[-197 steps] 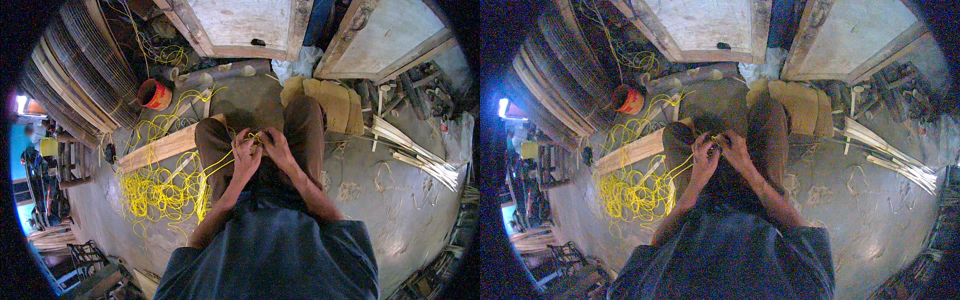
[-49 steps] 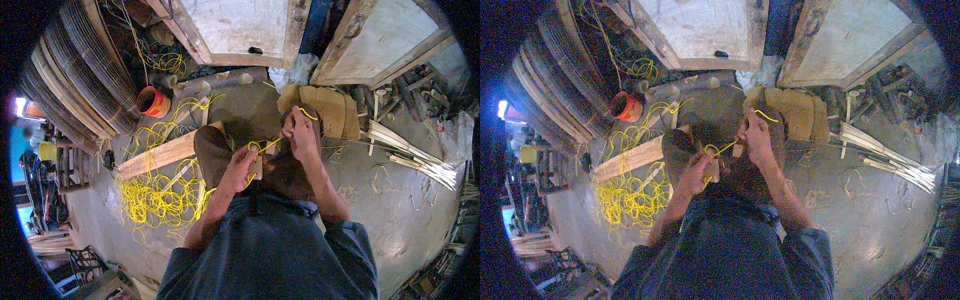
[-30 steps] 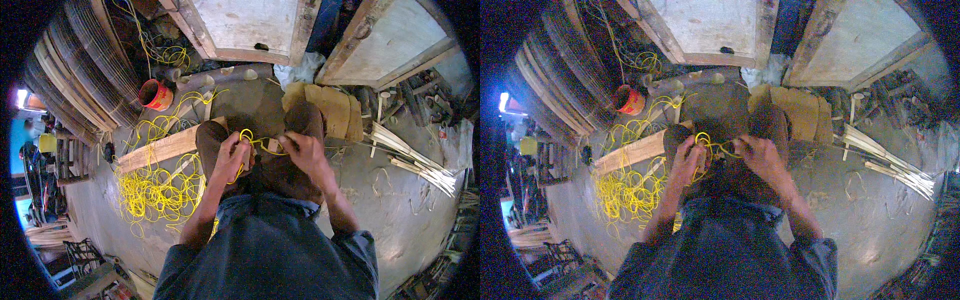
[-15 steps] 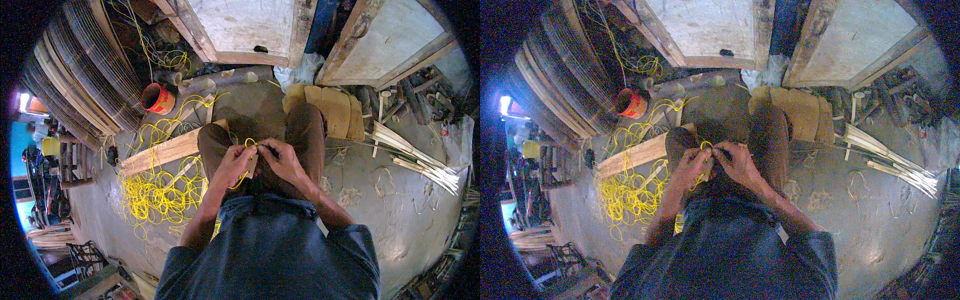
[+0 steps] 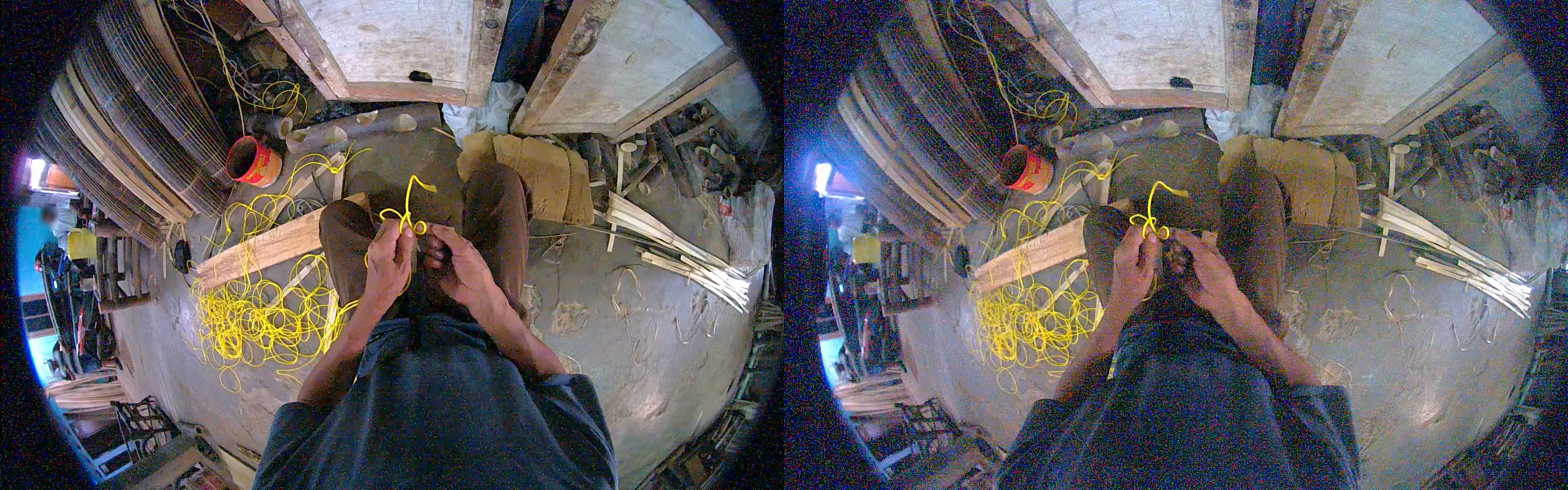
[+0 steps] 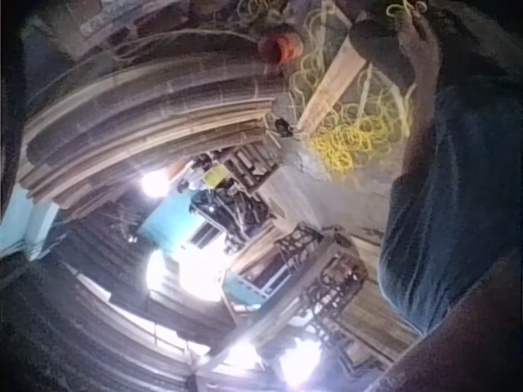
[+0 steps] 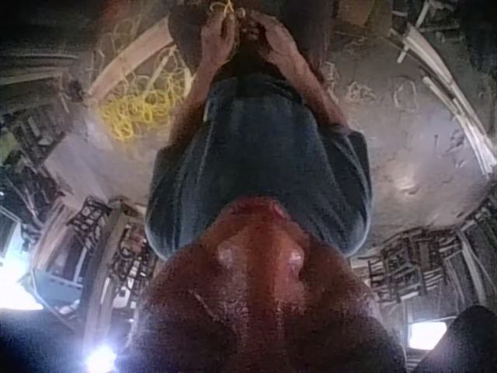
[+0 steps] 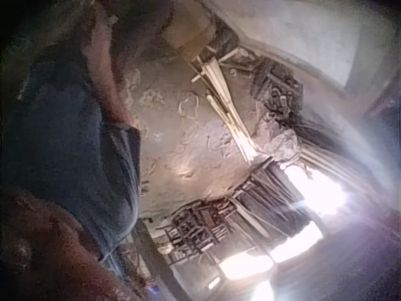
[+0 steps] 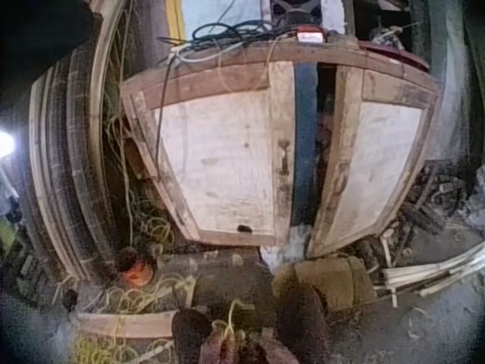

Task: The person sits on the floor and ties yellow cords around small wooden blocks. They briefly use a power drill on a nearby workbench before returning to tie more cords around the blocks.

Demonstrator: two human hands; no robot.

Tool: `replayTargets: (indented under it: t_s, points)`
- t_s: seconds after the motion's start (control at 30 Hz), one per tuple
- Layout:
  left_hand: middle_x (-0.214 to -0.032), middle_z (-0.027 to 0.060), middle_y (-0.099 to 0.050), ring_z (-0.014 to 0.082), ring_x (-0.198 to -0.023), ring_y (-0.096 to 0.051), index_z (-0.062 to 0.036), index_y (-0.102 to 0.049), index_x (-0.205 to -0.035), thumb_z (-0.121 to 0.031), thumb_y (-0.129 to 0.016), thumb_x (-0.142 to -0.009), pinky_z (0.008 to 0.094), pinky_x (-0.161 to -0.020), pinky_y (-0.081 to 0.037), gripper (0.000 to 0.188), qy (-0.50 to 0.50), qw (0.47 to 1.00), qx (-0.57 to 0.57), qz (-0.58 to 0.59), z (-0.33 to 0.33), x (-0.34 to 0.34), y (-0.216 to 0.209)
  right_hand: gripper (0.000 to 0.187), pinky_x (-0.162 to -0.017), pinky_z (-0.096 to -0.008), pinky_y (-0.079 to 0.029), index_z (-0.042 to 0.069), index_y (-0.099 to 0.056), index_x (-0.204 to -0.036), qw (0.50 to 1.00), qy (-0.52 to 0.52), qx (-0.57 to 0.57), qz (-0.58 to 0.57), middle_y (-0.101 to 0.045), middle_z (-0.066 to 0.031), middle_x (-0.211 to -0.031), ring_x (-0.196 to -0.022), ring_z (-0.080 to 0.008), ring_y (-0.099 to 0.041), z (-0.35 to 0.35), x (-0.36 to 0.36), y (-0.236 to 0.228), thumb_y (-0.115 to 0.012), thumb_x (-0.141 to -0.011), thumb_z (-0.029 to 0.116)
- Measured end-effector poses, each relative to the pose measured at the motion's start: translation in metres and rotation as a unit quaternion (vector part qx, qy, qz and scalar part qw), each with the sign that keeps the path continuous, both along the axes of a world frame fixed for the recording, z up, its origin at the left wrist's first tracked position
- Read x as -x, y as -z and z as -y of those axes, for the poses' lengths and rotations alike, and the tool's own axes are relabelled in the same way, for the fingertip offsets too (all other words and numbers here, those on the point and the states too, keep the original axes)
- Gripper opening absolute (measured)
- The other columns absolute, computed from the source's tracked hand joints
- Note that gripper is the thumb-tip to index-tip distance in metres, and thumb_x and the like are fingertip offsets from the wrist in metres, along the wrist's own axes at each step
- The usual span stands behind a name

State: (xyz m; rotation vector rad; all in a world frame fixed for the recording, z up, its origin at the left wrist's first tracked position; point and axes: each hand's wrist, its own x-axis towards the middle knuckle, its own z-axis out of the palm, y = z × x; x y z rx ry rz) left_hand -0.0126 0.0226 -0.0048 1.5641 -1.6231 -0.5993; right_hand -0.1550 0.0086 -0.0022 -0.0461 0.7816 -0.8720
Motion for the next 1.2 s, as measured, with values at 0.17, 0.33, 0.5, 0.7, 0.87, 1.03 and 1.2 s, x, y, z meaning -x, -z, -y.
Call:
replayTargets:
  t_s: [0.17, 0.33, 0.5, 0.7, 0.87, 1.03, 1.2]
  points:
    - [-0.084, 0.0193, -0.059, 0.0380, -0.077, -0.059, 0.0002, -0.052, -0.096, -0.012, -0.051, -0.092, 0.0419, -0.066, -0.046, 0.013, -0.018, 0.999, -0.026, 0.004, -0.001, 0.001, 0.002, 0.013, -0.052, -0.0224, -0.039, 0.011, -0.060, -0.088, 0.997, -0.024, 0.014, -0.079, -0.052, 0.0047, -0.068, -0.059, -0.0075, -0.047, -0.006, -0.008, -0.019, -0.061, -0.089, 0.024]
    - [-0.087, 0.0188, -0.058, 0.0361, -0.079, -0.059, -0.0014, -0.050, -0.098, -0.010, -0.049, -0.093, 0.0388, -0.069, -0.047, 0.010, -0.011, 0.999, -0.039, -0.032, -0.005, 0.007, -0.004, 0.012, -0.057, -0.0231, -0.042, 0.011, -0.063, -0.092, 0.998, -0.034, -0.014, -0.046, -0.056, 0.0034, -0.075, -0.065, -0.0082, -0.050, -0.004, -0.004, 0.003, -0.061, -0.089, 0.023]
    - [-0.074, 0.0189, -0.051, 0.0357, -0.062, -0.051, -0.0003, -0.048, -0.093, -0.004, -0.050, -0.090, 0.0377, -0.056, -0.041, 0.005, 0.007, 1.000, 0.028, 0.011, -0.001, 0.005, 0.004, 0.021, -0.063, -0.0244, -0.045, 0.010, -0.065, -0.105, 0.998, -0.029, 0.045, -0.021, -0.063, 0.0008, -0.087, -0.077, -0.0107, -0.055, -0.007, -0.001, 0.009, -0.057, -0.091, 0.023]
    - [-0.074, 0.0128, -0.055, 0.0203, -0.062, -0.052, -0.0013, -0.053, -0.093, -0.011, -0.057, -0.090, 0.0300, -0.055, -0.041, 0.011, 0.042, 0.993, -0.099, -0.056, 0.000, -0.008, -0.001, 0.021, -0.078, -0.0260, -0.045, 0.008, -0.065, -0.107, 0.989, -0.032, 0.109, -0.094, -0.063, 0.0012, -0.094, -0.090, -0.0105, -0.056, -0.005, -0.006, 0.011, -0.063, -0.088, 0.017]
    - [-0.069, 0.0042, -0.057, 0.0159, -0.055, -0.054, -0.0058, -0.059, -0.097, -0.022, -0.061, -0.089, 0.0269, -0.047, -0.041, 0.018, -0.012, 0.821, -0.410, -0.398, -0.004, -0.012, -0.060, 0.017, -0.084, -0.0298, -0.044, 0.007, -0.065, -0.098, 0.868, -0.116, 0.396, -0.275, -0.063, -0.0034, -0.094, -0.092, -0.0165, -0.057, -0.002, 0.008, 0.031, -0.066, -0.085, 0.019]
    - [-0.069, 0.0061, -0.059, 0.0178, -0.052, -0.056, -0.0076, -0.060, -0.097, -0.027, -0.064, -0.087, 0.0289, -0.042, -0.042, 0.022, 0.208, 0.616, -0.494, -0.578, -0.012, -0.036, -0.024, 0.013, -0.087, -0.0330, -0.040, 0.007, -0.060, -0.090, 0.761, -0.155, 0.579, -0.248, -0.057, -0.0047, -0.092, -0.093, -0.0205, -0.052, 0.004, 0.019, -0.012, -0.065, -0.085, 0.019]
    - [-0.076, 0.0072, -0.062, 0.0179, -0.057, -0.058, -0.0075, -0.059, -0.096, -0.027, -0.064, -0.085, 0.0289, -0.045, -0.043, 0.023, 0.159, 0.731, -0.445, -0.493, -0.025, -0.022, -0.045, 0.016, -0.084, -0.0309, -0.035, 0.007, -0.055, -0.084, 0.801, -0.122, 0.538, -0.232, -0.046, -0.0005, -0.091, -0.091, -0.0153, -0.041, -0.013, 0.015, -0.024, -0.056, -0.091, 0.020]
